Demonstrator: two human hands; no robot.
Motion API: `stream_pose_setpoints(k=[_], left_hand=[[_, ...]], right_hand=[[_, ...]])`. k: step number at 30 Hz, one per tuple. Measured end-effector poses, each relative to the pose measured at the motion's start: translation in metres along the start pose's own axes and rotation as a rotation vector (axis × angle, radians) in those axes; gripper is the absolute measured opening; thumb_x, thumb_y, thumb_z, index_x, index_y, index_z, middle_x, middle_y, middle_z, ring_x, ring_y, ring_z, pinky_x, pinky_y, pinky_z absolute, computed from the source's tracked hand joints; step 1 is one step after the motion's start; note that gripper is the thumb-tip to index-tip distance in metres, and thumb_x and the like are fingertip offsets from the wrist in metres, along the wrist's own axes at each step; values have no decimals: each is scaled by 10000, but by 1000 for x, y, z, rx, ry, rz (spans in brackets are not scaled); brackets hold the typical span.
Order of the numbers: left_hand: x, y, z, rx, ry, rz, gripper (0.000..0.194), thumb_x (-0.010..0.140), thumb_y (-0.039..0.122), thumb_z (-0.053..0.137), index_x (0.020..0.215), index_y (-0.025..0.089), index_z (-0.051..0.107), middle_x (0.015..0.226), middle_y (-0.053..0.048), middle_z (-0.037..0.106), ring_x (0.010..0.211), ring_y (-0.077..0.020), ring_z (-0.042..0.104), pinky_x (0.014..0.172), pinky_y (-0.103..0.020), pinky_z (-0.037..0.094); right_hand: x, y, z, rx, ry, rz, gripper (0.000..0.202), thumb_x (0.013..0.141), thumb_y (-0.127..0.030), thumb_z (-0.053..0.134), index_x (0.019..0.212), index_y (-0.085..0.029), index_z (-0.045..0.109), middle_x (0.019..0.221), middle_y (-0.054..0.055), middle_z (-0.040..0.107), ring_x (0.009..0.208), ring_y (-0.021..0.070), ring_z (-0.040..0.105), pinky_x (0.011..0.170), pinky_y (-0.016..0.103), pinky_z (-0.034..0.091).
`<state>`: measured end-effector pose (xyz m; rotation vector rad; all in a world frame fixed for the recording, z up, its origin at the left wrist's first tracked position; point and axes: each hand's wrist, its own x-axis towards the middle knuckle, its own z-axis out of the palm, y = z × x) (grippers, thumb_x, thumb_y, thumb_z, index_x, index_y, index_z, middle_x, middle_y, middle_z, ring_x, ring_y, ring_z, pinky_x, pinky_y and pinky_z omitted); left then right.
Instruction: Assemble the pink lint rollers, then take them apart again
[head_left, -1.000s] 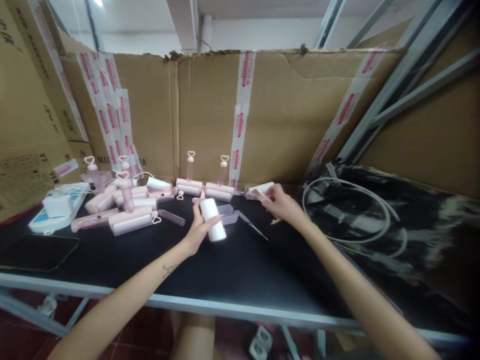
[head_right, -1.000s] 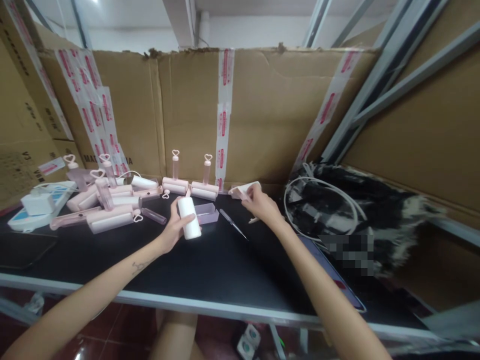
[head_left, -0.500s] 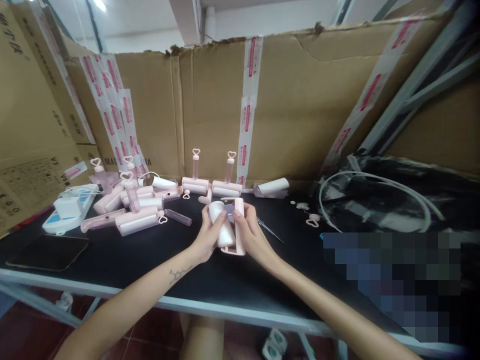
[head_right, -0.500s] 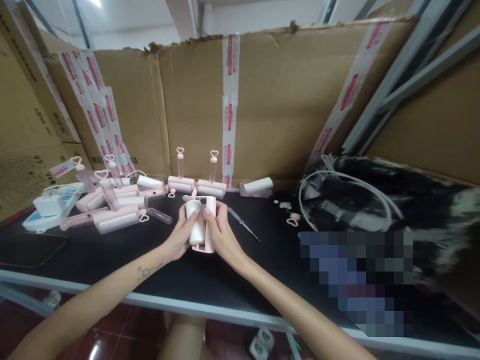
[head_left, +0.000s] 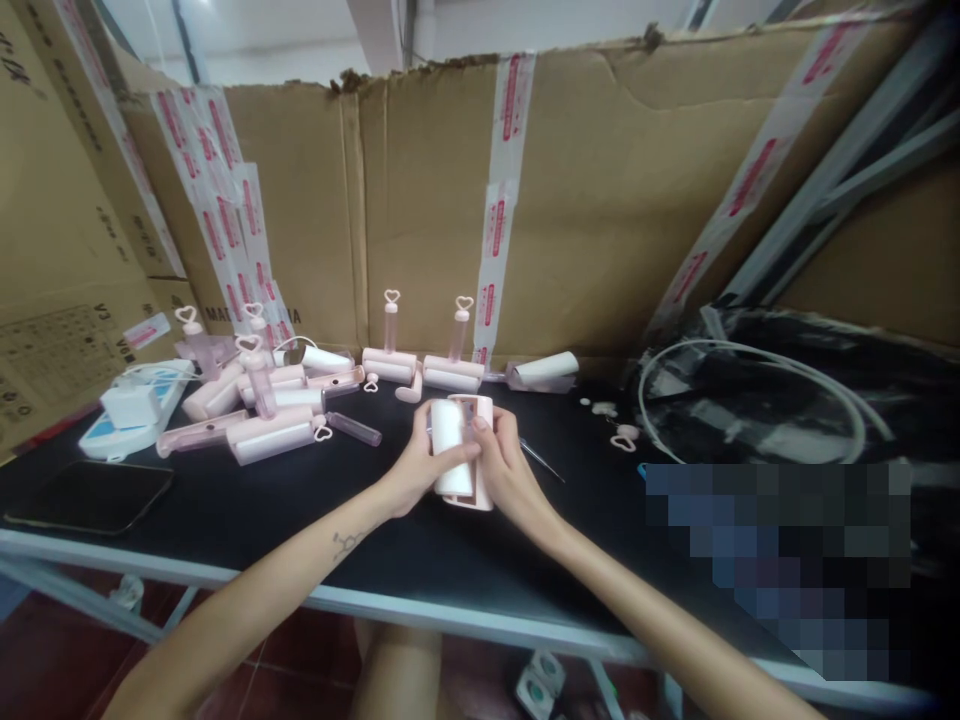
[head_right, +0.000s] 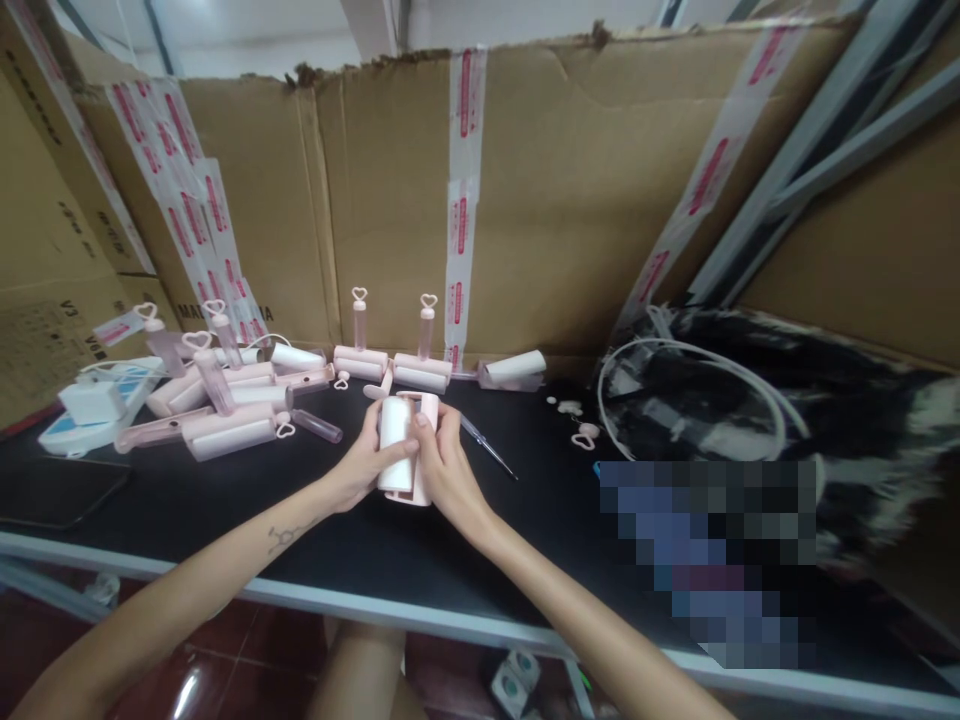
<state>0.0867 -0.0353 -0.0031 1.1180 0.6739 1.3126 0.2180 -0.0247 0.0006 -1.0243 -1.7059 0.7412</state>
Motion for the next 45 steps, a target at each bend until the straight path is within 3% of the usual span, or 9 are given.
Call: stream_pose_setpoints(k=[3, 5, 8, 13, 17, 20, 38, 43, 45], left_hand=[[-1, 8, -6, 165, -85, -19, 864, 635, 284, 770, 1305, 254, 225, 1223, -112, 485, 1117, -254, 517, 921, -427, 449], [-1, 15, -11, 390, -150, -47, 947, 592, 312, 789, 1334, 225, 208, 1233, -136, 477, 1109, -281, 517, 928, -457, 431], [-1, 23, -17, 754, -232, -64, 873, 563, 337, 783, 1290, 166, 333, 1147, -129, 537, 1046, -305, 544, 905, -454, 429], [-4, 29, -19, 1093, -304, -63, 868, 515, 442, 780, 1249, 176, 399, 997, -98, 614, 883, -316, 600, 716, -387, 479], [-5, 37, -21, 1090, -435, -44, 796, 481, 492, 789, 1168, 217, 497, 1025, -67, 624, 906, -305, 604, 722, -345, 470], [-4, 40, -23, 1028, -491, -44, 761, 500, 459, 792, 1170, 232, 513, 1079, -57, 617, 962, -292, 593, 772, -339, 466], [-3, 40, -25, 953, -556, -249, 701, 543, 423, 783, 1164, 224, 526, 1095, -40, 623, 992, -283, 586, 827, -342, 446], [-6, 36, -21, 1076, -433, -257, 790, 545, 462, 769, 1231, 223, 461, 1160, -73, 589, 1021, -310, 566, 841, -375, 437], [-6, 36, -19, 1065, -459, -272, 777, 552, 457, 765, 1227, 222, 461, 1160, -62, 587, 1021, -293, 564, 855, -367, 433]], right_hand=[[6, 1, -11, -65, -45, -105, 257, 914, -427, 363, 1067, -223, 394, 976, 61, 536, 857, 192, 558, 758, 332, 472], [13, 1, -23, -119, -106, -171, 268, 886, -371, 430, 1101, -216, 389, 916, 37, 535, 761, 172, 558, 687, 308, 476], [22, -4, -43, -222, -261, -251, 308, 835, -275, 487, 1131, -208, 432, 829, 11, 551, 661, 150, 550, 625, 282, 464], [22, -18, -54, -622, -434, -361, 206, 716, -180, 538, 916, -193, 585, 867, 48, 614, 740, 191, 578, 667, 297, 440], [17, -19, -50, -699, -581, -457, 96, 730, -166, 466, 778, -185, 547, 782, 52, 595, 669, 185, 547, 624, 289, 413], [18, -15, -48, -656, -600, -515, 100, 732, -156, 417, 732, -188, 511, 723, 52, 570, 626, 179, 515, 608, 286, 397], [25, 17, -40, -420, -660, -411, 170, 765, -184, 401, 634, -176, 509, 604, 19, 557, 543, 142, 465, 545, 259, 363], [27, 24, -39, -312, -618, -381, 195, 766, -230, 417, 643, -157, 550, 601, 17, 548, 552, 140, 458, 559, 266, 357], [27, 27, -39, -289, -627, -359, 212, 769, -246, 422, 638, -148, 555, 605, 20, 550, 554, 136, 453, 561, 266, 355]])
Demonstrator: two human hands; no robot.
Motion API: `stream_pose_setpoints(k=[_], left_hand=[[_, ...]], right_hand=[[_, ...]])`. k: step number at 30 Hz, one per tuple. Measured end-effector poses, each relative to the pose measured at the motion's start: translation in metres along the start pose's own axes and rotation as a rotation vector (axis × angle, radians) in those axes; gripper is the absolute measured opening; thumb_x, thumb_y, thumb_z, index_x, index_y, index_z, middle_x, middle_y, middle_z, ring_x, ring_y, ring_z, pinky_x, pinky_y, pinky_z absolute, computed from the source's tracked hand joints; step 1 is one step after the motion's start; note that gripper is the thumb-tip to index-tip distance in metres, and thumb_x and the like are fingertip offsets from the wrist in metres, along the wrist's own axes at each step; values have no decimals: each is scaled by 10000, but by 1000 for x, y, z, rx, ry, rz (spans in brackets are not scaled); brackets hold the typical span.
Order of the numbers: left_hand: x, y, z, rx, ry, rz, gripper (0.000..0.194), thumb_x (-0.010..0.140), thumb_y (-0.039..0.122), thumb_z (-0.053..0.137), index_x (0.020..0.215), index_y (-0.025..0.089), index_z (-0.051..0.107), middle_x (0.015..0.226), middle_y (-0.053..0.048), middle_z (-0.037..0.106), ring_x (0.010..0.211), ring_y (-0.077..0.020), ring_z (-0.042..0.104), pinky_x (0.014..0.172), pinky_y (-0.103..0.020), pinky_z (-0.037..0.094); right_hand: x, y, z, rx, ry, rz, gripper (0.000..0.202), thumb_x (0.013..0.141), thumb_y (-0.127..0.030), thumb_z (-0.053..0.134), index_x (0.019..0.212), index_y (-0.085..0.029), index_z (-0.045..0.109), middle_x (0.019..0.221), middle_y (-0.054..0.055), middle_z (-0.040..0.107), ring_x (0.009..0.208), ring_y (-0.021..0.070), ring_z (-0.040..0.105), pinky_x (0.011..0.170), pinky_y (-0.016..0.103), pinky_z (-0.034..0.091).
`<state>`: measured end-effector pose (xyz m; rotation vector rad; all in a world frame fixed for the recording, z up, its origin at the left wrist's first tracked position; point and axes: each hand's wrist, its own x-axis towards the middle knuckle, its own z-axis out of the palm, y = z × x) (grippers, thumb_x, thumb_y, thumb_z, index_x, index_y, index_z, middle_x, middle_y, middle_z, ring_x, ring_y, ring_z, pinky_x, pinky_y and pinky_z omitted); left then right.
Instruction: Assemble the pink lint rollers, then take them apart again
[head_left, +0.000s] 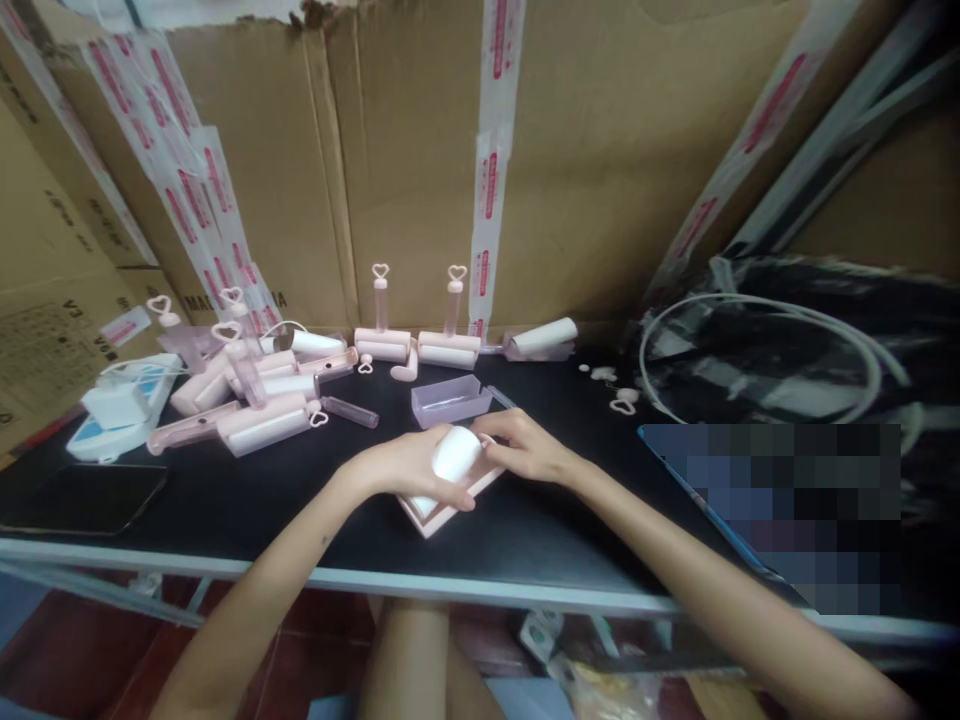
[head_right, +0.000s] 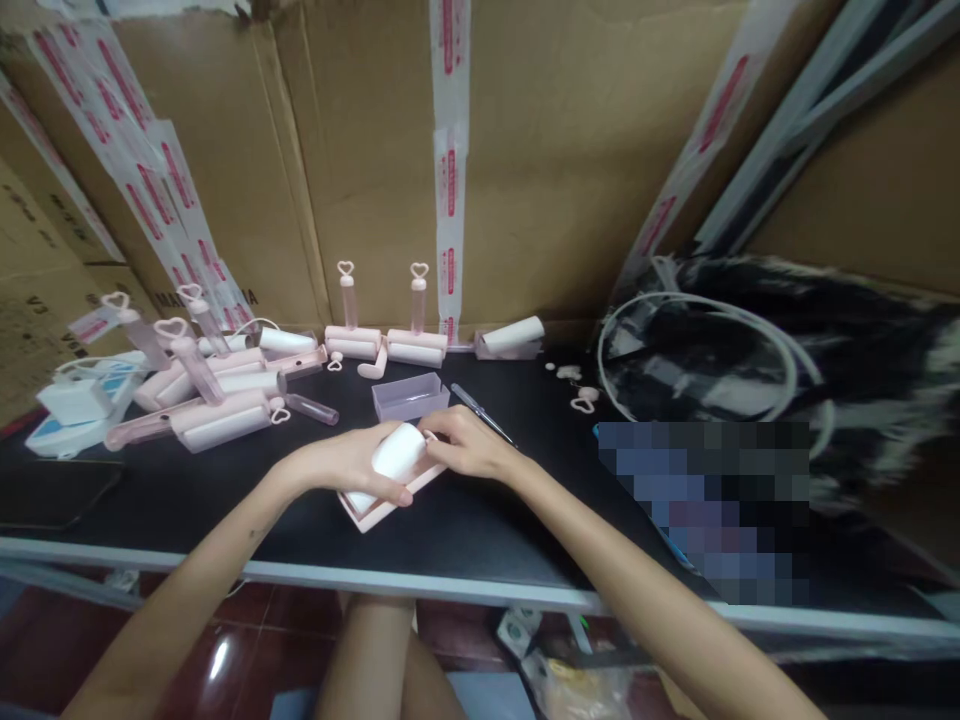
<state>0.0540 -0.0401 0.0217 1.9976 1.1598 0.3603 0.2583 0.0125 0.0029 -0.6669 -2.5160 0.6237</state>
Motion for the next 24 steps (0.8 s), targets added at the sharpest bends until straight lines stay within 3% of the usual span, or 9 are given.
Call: stream_pose_setpoints(k=[6, 12, 14, 17, 21, 24], left_hand=[[2, 3, -7, -58, -163, 61, 697, 573, 422, 767, 1177, 206, 495, 1106, -31, 600, 1006, -244, 567, 847, -308, 437], [-1, 0, -15, 52, -179, 44, 723, 559, 477, 758, 1187, 242, 488, 1130, -30, 599, 1013, -259, 575, 840, -324, 444], [-4, 0, -16, 114, -119, 65, 720, 552, 464, 758, 1185, 250, 492, 1119, -35, 609, 992, -264, 588, 830, -331, 448], [-7, 3, -14, 190, 61, 97, 798, 558, 406, 744, 1272, 264, 416, 1052, -43, 636, 911, -263, 620, 753, -326, 470], [-6, 11, -3, 175, 259, 114, 976, 579, 362, 705, 1403, 268, 189, 890, -18, 664, 755, -238, 640, 614, -290, 474], [-2, 14, 7, 150, 347, 131, 788, 574, 355, 698, 1292, 258, 387, 839, -8, 658, 711, -223, 632, 552, -259, 451]], right_hand=[[0, 7, 8, 30, -44, 23, 229, 768, -239, 404, 591, -145, 513, 570, -3, 509, 527, 112, 428, 513, 233, 342], [1, -4, 6, 18, -76, 78, 102, 687, -175, 464, 598, -150, 507, 537, -32, 479, 505, 101, 437, 468, 205, 330], [1, -14, 0, -12, -77, 104, 61, 665, -156, 495, 669, -148, 556, 555, -31, 515, 505, 109, 465, 470, 208, 353], [-2, -32, -12, -114, 37, 135, 252, 694, -161, 522, 932, -152, 605, 793, 34, 643, 678, 170, 589, 616, 272, 463], [-8, -49, -25, -193, 260, 71, 565, 737, -199, 550, 1282, -192, 403, 1208, 102, 550, 1053, 235, 565, 880, 372, 465], [-10, -54, -25, -266, 364, -38, 683, 732, -171, 551, 1361, -210, 288, 1307, 116, 460, 1183, 252, 479, 964, 418, 425]])
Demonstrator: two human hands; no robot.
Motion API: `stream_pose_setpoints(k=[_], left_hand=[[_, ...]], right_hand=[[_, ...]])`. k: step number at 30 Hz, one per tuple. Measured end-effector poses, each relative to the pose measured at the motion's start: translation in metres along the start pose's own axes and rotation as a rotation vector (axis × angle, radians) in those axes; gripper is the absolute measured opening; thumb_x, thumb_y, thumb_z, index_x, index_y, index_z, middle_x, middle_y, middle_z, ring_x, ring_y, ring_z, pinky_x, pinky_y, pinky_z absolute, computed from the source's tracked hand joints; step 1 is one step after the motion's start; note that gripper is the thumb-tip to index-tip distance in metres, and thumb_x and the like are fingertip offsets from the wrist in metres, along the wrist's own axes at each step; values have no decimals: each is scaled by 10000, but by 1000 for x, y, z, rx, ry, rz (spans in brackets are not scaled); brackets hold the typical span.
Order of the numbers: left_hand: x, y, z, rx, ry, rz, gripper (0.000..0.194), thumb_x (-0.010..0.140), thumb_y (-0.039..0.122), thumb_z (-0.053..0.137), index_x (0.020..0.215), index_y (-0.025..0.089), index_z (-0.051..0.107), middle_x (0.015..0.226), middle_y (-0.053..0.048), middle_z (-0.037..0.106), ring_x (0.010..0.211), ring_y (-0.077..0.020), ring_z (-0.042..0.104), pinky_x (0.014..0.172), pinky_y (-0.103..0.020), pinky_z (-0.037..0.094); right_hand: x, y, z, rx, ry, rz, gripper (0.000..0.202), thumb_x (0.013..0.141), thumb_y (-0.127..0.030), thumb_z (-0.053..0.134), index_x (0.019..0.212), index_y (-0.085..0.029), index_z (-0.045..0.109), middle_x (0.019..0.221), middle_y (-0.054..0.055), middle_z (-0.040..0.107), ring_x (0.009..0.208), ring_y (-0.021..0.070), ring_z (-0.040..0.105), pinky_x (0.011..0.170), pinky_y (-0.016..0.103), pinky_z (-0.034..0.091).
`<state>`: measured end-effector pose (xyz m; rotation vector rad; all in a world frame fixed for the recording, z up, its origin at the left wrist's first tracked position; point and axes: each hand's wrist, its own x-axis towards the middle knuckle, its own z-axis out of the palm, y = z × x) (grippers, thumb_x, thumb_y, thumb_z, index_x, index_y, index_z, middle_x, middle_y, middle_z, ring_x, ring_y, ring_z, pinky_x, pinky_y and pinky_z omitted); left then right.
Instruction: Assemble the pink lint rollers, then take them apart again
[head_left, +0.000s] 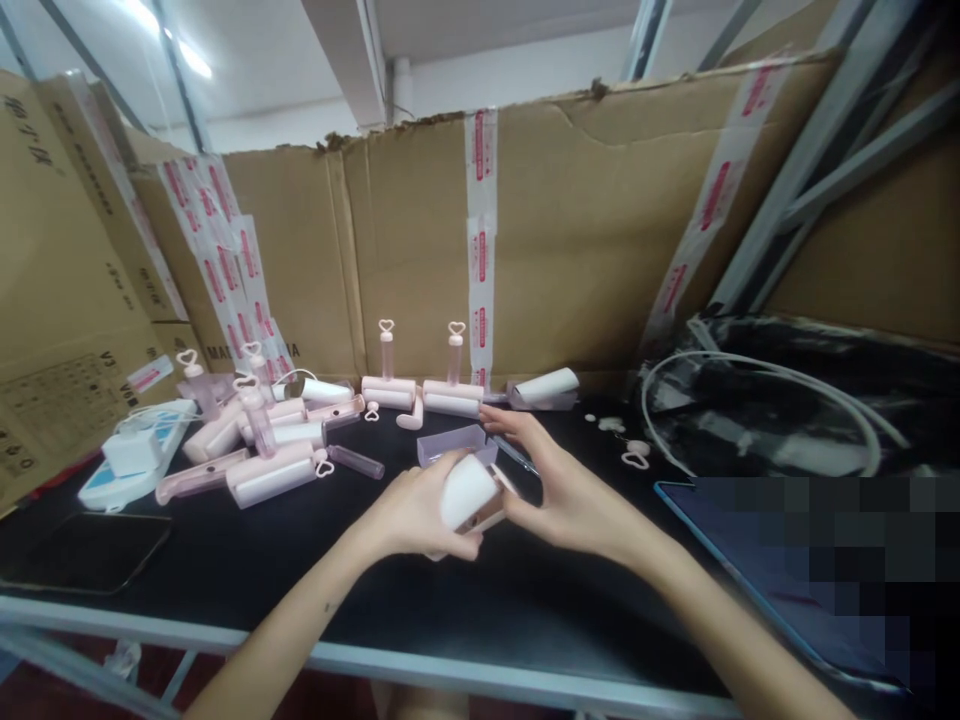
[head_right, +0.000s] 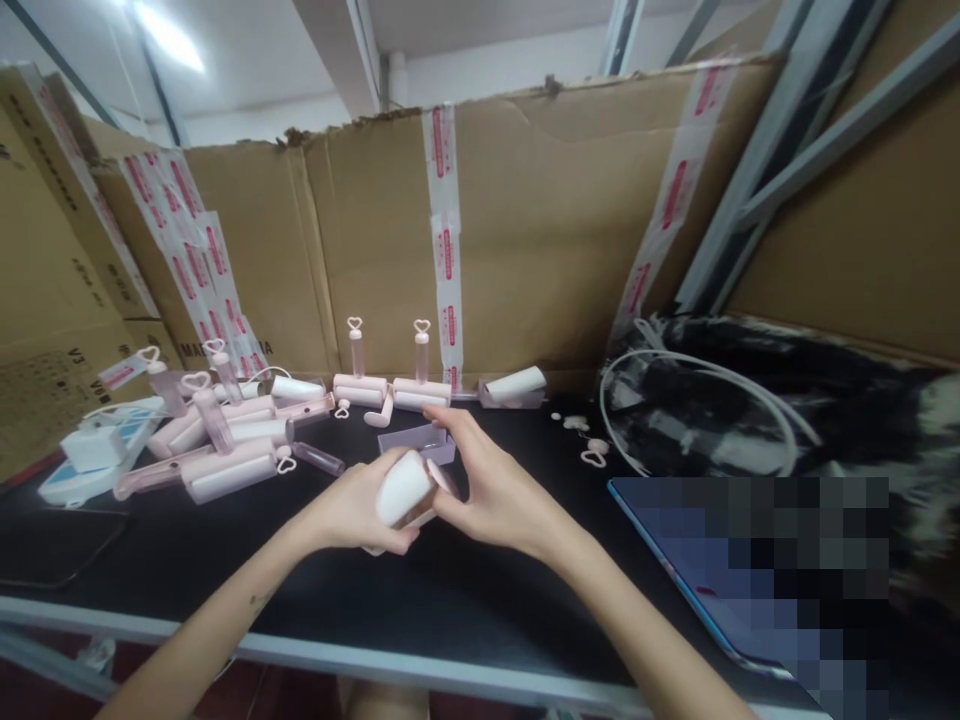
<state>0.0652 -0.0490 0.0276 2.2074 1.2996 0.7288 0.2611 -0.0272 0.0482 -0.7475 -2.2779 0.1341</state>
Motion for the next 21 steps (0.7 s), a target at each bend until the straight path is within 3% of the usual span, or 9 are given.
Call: stream_pose_setpoints(k=[3, 5, 8, 10, 12, 14, 17, 21], left_hand=[[2, -2, 10, -42, 63, -26, 607, 563, 324, 705, 1128, 226, 507, 775, 3, 645, 667, -209, 618, 515, -245, 425], [5, -5, 14, -116, 94, -30, 576, 559, 287, 714, 1095, 222, 513, 788, 8, 642, 671, -195, 611, 540, -248, 439], [10, -7, 20, -304, 167, 11, 562, 598, 247, 704, 1114, 206, 487, 902, -15, 628, 762, -184, 606, 664, -276, 486], [13, -8, 23, -450, 229, 57, 588, 644, 248, 687, 1167, 190, 425, 1005, -46, 597, 864, -189, 597, 771, -306, 493], [14, -9, 26, -543, 265, 105, 684, 657, 258, 694, 1230, 183, 327, 1121, -83, 538, 991, -207, 566, 870, -342, 470], [14, -11, 25, -546, 258, 138, 837, 623, 291, 738, 1282, 185, 233, 1241, -120, 438, 1139, -242, 484, 966, -384, 414], [15, -21, 19, -452, 266, 157, 1091, 517, 394, 811, 1347, 202, 131, 1368, -160, 252, 1290, -305, 302, 1067, -450, 284], [27, -42, 15, -163, 351, 28, 1281, 371, 498, 842, 1376, 196, 107, 1382, -184, 238, 1325, -386, 174, 1088, -556, 133]], right_hand=[[-2, -3, 5, -100, 135, -122, 663, 734, -115, 519, 1353, -235, 314, 1300, 112, 462, 1235, 276, 421, 1040, 512, 322], [-4, -4, 8, -31, 236, -156, 644, 740, -116, 514, 1342, -250, 331, 1300, 108, 452, 1245, 283, 406, 1059, 536, 285], [-5, 0, 12, 259, 308, 1, 617, 778, -200, 557, 1338, -258, 304, 1296, 114, 438, 1212, 269, 446, 1006, 489, 388], [-3, 4, 17, 436, 231, 166, 577, 802, -283, 583, 1313, -255, 316, 1252, 116, 487, 1155, 254, 506, 943, 465, 454], [0, 7, 23, 596, 92, 271, 475, 812, -356, 589, 1233, -231, 409, 1189, 115, 555, 1098, 245, 555, 901, 440, 485], [4, 10, 27, 732, 43, 315, 359, 820, -387, 581, 1119, -209, 494, 1133, 106, 609, 1057, 235, 587, 884, 410, 494], [10, 14, 27, 796, 141, 358, 308, 807, -381, 607, 1046, -206, 524, 1075, 83, 655, 1005, 220, 615, 857, 372, 500], [21, 25, 16, 643, 276, 300, 316, 828, -374, 584, 1089, -204, 530, 1126, 82, 633, 1028, 212, 596, 871, 354, 475]])
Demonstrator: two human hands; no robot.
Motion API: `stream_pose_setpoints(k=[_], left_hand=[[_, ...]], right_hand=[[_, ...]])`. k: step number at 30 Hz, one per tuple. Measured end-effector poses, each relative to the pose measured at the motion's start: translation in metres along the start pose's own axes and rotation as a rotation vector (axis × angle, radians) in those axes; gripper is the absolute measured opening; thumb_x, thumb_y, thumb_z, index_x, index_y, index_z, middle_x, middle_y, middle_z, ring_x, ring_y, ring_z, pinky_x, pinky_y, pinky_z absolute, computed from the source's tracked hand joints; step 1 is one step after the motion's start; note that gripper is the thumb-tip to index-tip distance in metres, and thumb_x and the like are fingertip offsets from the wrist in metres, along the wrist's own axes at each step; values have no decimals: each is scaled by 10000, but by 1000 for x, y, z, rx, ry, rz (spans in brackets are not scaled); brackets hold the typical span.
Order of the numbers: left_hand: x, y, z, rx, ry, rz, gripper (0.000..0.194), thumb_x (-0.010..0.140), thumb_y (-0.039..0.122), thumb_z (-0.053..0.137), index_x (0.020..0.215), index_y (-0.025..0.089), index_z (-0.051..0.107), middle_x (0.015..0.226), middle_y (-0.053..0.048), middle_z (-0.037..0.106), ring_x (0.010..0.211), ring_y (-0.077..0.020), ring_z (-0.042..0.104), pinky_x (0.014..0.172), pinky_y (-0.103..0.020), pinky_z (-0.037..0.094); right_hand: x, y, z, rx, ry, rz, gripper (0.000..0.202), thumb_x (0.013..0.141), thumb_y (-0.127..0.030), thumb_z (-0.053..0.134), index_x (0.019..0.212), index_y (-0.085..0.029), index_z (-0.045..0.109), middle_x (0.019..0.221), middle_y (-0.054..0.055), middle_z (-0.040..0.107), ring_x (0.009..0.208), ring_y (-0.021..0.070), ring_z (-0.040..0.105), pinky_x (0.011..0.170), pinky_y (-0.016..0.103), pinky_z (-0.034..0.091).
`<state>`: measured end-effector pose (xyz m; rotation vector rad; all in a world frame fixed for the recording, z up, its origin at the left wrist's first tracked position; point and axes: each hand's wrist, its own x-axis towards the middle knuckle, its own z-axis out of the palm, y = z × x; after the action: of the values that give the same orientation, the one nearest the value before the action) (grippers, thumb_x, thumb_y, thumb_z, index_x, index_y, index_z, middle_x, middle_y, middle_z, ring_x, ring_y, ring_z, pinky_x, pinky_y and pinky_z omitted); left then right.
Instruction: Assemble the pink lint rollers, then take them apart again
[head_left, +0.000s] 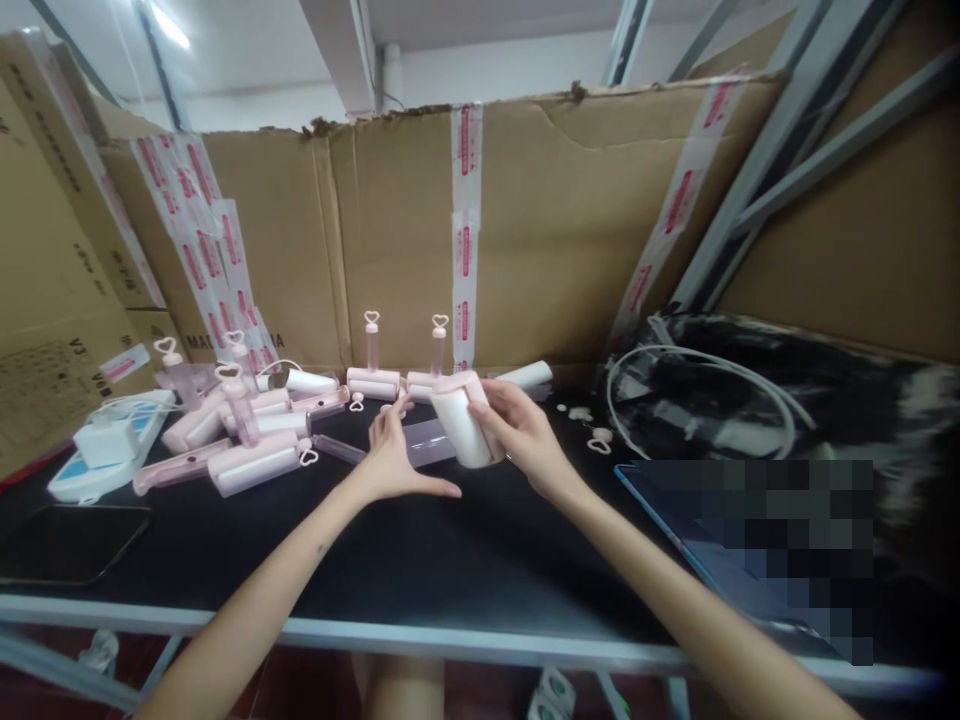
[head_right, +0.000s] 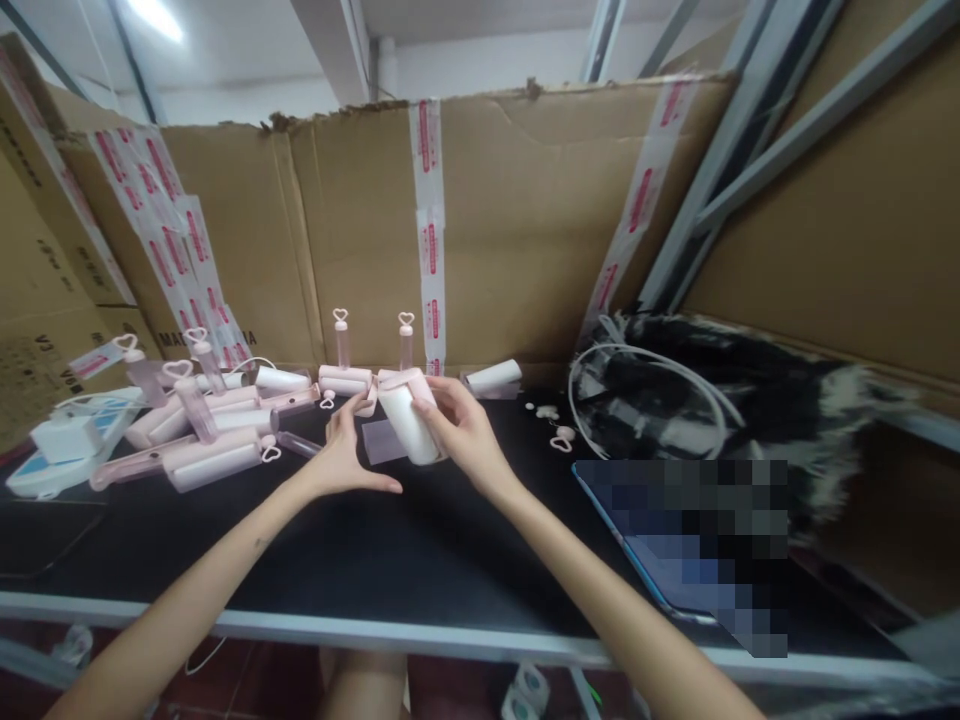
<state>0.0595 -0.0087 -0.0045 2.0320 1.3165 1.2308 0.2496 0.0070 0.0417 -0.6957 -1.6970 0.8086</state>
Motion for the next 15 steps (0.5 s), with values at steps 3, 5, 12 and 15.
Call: stream_pose_setpoints(k=[3, 5, 12, 15], left_hand=[[8, -18, 4, 96, -31, -86, 1154, 500, 483, 796, 1359, 129, 110, 1302, -200, 360, 1308, -389, 232, 1066, -556, 183], [10, -26, 3, 19, -114, -95, 1013, 629, 409, 734, 1343, 107, 82, 1195, -175, 464, 1221, -332, 399, 1032, -511, 283], [4, -22, -25, -321, -544, -130, 971, 600, 297, 776, 1308, 170, 124, 1141, -144, 542, 1118, -251, 533, 977, -451, 384], [2, -18, -26, -326, -553, -124, 963, 587, 288, 783, 1303, 164, 151, 1170, -147, 523, 1123, -247, 528, 983, -435, 385]], right_hand=[[15, -1, -7, -232, -23, -145, 335, 863, -366, 535, 1154, -201, 526, 1140, 83, 603, 1029, 209, 572, 882, 364, 451], [23, 0, -9, -392, -95, -245, 353, 874, -364, 517, 1185, -197, 524, 1102, 87, 593, 985, 205, 570, 860, 365, 452], [17, 7, -6, -779, -528, -315, 361, 905, -377, 454, 1210, -214, 558, 1036, 77, 585, 847, 180, 594, 732, 294, 467], [8, 3, -4, -846, -504, -310, 381, 916, -384, 428, 1239, -217, 542, 1036, 70, 585, 829, 170, 599, 687, 259, 459]])
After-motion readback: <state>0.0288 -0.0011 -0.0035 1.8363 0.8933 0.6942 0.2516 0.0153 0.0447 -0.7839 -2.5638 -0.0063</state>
